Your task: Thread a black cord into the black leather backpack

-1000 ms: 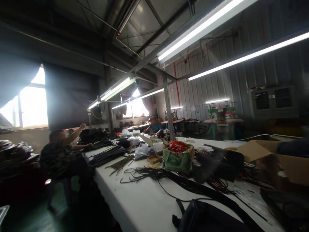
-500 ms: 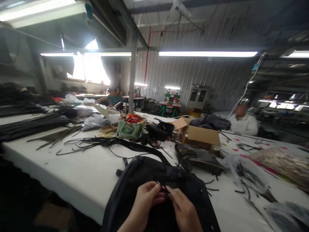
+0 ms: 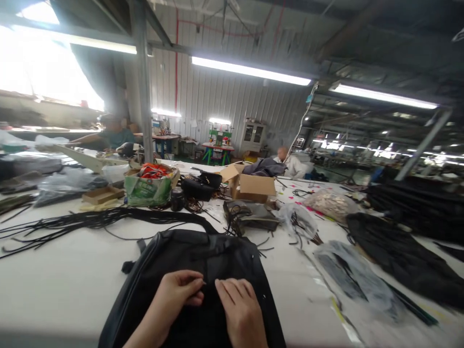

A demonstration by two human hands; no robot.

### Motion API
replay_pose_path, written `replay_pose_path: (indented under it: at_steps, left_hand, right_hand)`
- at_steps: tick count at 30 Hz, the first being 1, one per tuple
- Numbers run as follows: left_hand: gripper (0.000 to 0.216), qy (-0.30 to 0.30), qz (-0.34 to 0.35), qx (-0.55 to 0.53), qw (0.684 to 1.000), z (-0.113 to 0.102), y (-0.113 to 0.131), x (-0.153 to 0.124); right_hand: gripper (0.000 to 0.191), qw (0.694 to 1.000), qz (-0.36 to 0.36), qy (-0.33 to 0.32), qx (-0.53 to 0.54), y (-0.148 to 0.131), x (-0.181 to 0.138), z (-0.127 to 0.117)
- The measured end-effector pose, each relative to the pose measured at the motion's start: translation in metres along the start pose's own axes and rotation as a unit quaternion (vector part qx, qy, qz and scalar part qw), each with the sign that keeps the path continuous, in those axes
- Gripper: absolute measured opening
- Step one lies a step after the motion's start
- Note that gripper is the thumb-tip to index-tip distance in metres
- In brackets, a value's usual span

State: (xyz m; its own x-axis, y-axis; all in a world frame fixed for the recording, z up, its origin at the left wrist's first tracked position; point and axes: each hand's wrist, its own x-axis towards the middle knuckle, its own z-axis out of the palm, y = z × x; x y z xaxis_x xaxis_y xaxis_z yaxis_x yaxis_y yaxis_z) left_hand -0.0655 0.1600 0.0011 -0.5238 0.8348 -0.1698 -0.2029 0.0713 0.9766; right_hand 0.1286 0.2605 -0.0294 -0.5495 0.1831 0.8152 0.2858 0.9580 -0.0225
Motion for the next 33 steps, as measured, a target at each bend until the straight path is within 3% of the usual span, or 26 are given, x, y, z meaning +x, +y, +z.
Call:
replay_pose_path:
  at_steps: [3, 9, 12, 14, 16, 19, 21, 23, 25, 28, 30, 33]
  left_hand:
    - [0.072, -0.017, 0.009, 0.019, 1.0, 0.004, -0.001, 0.001]
    - [0.054, -0.005, 0.049, 0.063, 0.997, 0.01, 0.013, -0.003]
    - [0.056, -0.003, 0.036, 0.061, 0.998, 0.006, 0.02, -0.006]
    - [0.055, -0.007, 0.035, 0.059, 0.998, 0.004, 0.024, -0.006]
    - [0.053, -0.012, 0.035, 0.058, 0.998, 0.004, 0.027, -0.005]
    - [0.056, -0.014, 0.04, 0.059, 0.997, 0.006, 0.03, 0.002]
    - [0.065, -0.009, 0.043, 0.045, 0.998, 0.007, 0.029, 0.008]
    - [0.076, -0.005, 0.042, 0.015, 0.999, 0.006, 0.028, 0.015]
    - [0.081, -0.006, 0.04, -0.015, 0.999, 0.004, 0.027, 0.018]
    - [0.075, 0.002, 0.04, -0.072, 0.997, 0.008, 0.029, 0.019]
    - [0.06, 0.026, 0.034, -0.124, 0.991, 0.017, 0.03, 0.019]
    - [0.022, 0.066, 0.026, -0.174, 0.982, 0.038, 0.026, 0.023]
  right_hand:
    - [0.045, 0.999, 0.05, -0.015, -0.007, 0.007, -0.018, 0.0]
    - [0.082, 0.974, 0.223, -0.009, 0.03, 0.032, -0.041, -0.017]
    - [0.113, 0.973, 0.224, -0.033, -0.049, 0.047, -0.066, -0.03]
    - [0.127, 0.958, 0.264, -0.036, -0.104, 0.057, -0.09, -0.035]
    - [0.12, 0.932, 0.352, -0.079, -0.038, 0.064, -0.11, -0.034]
    - [0.089, 0.86, 0.454, -0.147, 0.179, 0.063, -0.121, -0.029]
    - [0.076, 0.819, 0.481, -0.144, 0.278, 0.061, -0.11, -0.029]
    - [0.063, 0.8, 0.484, -0.142, 0.325, 0.064, -0.085, -0.036]
    - [0.047, 0.819, 0.464, -0.142, 0.307, 0.08, -0.05, -0.05]
    - [0.036, 0.901, 0.353, -0.141, 0.209, 0.123, 0.011, -0.074]
    - [0.039, 0.945, 0.23, -0.193, 0.126, 0.151, 0.048, -0.085]
    - [0.052, 0.964, 0.187, -0.186, -0.007, 0.158, 0.085, -0.082]
